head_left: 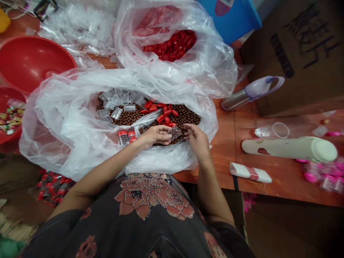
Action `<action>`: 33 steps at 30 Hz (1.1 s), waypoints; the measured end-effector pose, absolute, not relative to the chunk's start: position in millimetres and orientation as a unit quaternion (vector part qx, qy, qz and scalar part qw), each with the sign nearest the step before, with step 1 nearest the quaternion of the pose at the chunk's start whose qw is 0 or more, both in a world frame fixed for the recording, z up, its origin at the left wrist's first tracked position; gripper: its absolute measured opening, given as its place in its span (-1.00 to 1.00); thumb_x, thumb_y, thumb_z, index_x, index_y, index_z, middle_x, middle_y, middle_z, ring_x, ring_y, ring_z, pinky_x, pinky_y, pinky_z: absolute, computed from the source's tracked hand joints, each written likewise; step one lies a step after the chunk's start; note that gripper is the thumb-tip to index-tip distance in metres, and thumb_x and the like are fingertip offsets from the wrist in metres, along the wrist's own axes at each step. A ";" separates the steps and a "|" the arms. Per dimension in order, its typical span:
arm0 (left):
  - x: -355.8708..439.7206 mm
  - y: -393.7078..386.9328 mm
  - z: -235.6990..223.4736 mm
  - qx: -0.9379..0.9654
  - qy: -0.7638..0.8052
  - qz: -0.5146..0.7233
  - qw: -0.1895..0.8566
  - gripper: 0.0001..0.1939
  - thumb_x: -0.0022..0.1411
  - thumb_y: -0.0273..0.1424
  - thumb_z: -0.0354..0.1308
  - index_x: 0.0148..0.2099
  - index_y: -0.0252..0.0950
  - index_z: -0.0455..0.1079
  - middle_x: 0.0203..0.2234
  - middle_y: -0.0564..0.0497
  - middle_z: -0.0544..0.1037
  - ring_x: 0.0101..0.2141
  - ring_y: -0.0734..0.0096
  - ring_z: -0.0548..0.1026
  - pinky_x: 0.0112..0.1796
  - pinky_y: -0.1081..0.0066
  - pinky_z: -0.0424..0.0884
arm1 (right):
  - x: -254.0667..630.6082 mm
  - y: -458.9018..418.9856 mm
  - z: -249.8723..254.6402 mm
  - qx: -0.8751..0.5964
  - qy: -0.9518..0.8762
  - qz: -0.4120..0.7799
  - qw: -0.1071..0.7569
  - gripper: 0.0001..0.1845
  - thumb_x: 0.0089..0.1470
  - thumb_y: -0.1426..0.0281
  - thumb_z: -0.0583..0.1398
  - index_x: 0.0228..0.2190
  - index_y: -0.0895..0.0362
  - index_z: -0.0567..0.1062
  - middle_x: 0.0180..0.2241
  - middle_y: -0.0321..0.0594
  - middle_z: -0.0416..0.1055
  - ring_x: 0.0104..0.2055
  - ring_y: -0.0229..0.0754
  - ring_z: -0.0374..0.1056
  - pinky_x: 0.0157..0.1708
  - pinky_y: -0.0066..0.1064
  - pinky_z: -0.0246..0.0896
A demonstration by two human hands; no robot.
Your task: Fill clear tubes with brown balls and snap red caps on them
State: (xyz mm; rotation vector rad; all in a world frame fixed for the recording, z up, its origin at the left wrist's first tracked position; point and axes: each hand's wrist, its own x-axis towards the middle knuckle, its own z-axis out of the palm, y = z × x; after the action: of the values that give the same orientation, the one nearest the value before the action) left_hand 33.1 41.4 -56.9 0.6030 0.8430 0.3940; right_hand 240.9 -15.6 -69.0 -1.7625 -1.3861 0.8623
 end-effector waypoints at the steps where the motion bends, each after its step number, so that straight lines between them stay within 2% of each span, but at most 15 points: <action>1: 28.9 39.4 -51.8 0.283 0.394 0.189 0.854 -0.65 0.01 -0.56 0.36 -0.10 -0.32 0.47 -0.37 0.00 0.59 -0.43 0.46 0.54 -0.28 0.33 0.52 | 240.0 -15.0 -68.5 -0.681 -0.543 0.336 0.357 -0.63 0.21 0.38 -0.01 -0.07 0.08 0.50 -0.09 -0.08 0.44 -0.31 -0.21 0.41 -0.37 -0.31 0.47; 5: 12.0 31.3 -37.1 0.310 0.396 0.229 0.833 -0.65 0.01 -0.47 0.40 -0.11 -0.32 0.51 -0.30 -0.04 0.60 -0.36 0.44 0.56 -0.24 0.33 0.53 | 237.0 -8.5 -65.3 -0.670 -0.580 0.321 0.335 -0.64 0.22 0.38 0.00 -0.07 0.10 0.51 -0.09 -0.06 0.45 -0.30 -0.17 0.43 -0.32 -0.24 0.46; 9: -4.8 26.4 -29.9 0.348 0.427 0.294 0.781 -0.65 0.02 -0.38 0.40 -0.11 -0.31 0.50 -0.28 -0.04 0.59 -0.32 0.43 0.56 -0.20 0.36 0.52 | 229.8 7.4 -55.9 -0.654 -0.649 0.252 0.296 -0.69 0.19 0.41 0.07 -0.12 0.09 0.55 -0.12 -0.07 0.51 -0.11 -0.05 0.43 -0.07 -0.11 0.36; 13: -20.1 26.1 -27.9 0.361 0.451 0.323 0.750 -0.65 0.02 -0.35 0.39 -0.11 -0.27 0.50 -0.25 0.00 0.58 -0.32 0.45 0.55 -0.19 0.38 0.51 | 210.2 21.4 -41.0 -0.630 -0.683 0.247 0.276 -0.74 0.18 0.40 0.12 -0.19 0.07 0.59 -0.20 -0.12 0.54 -0.13 -0.06 0.44 -0.05 -0.15 0.32; 17: -29.8 28.1 -32.3 0.351 0.463 0.324 0.747 -0.65 0.00 -0.33 0.40 -0.12 -0.27 0.52 -0.23 0.00 0.58 -0.34 0.48 0.55 -0.21 0.40 0.51 | 187.3 24.7 -28.0 -0.515 -0.717 0.325 0.339 -0.66 0.28 0.30 0.08 0.03 -0.04 0.50 -0.13 -0.19 0.52 -0.11 -0.15 0.44 -0.04 -0.21 0.33; 20: -33.4 29.4 -36.0 0.337 0.467 0.311 0.756 -0.64 -0.01 -0.33 0.39 -0.12 -0.29 0.53 -0.24 -0.02 0.60 -0.35 0.47 0.56 -0.20 0.40 0.51 | 178.3 24.5 -23.2 -0.458 -0.751 0.353 0.320 -0.64 0.28 0.27 0.10 0.07 -0.10 0.46 -0.06 -0.21 0.50 -0.03 -0.15 0.41 0.01 -0.20 0.31; 25: -36.6 31.0 -35.3 0.294 0.443 0.305 0.790 -0.68 0.01 -0.39 0.34 -0.13 -0.36 0.54 -0.30 -0.09 0.63 -0.32 0.37 0.60 -0.19 0.35 0.53 | 178.2 25.0 -23.5 -0.470 -0.745 0.367 0.298 -0.75 0.24 0.29 0.14 -0.08 0.00 0.53 -0.17 -0.22 0.53 -0.14 -0.16 0.44 -0.06 -0.25 0.31; 28: -38.0 31.3 -33.3 0.287 0.410 0.298 0.813 -0.69 0.04 -0.38 0.32 -0.13 -0.38 0.52 -0.31 -0.13 0.64 -0.30 0.31 0.62 -0.17 0.34 0.54 | 181.5 24.1 -26.1 -0.490 -0.709 0.406 0.303 -0.82 0.18 0.26 0.20 -0.22 0.04 0.54 -0.28 -0.26 0.54 -0.26 -0.19 0.43 -0.17 -0.31 0.32; 33: -37.0 29.2 -32.1 0.292 0.397 0.274 0.826 -0.67 0.05 -0.39 0.33 -0.10 -0.37 0.46 -0.27 -0.14 0.63 -0.29 0.29 0.63 -0.18 0.34 0.55 | 187.3 22.2 -30.9 -0.510 -0.664 0.447 0.315 -0.80 0.08 0.20 0.26 -0.32 0.06 0.53 -0.38 -0.30 0.51 -0.35 -0.22 0.39 -0.30 -0.37 0.30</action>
State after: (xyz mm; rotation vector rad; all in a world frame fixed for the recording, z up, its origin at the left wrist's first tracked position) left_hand -37.0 29.2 -32.1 0.6195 0.8444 0.5823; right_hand 187.3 22.2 -30.9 -1.3449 -1.7492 1.1779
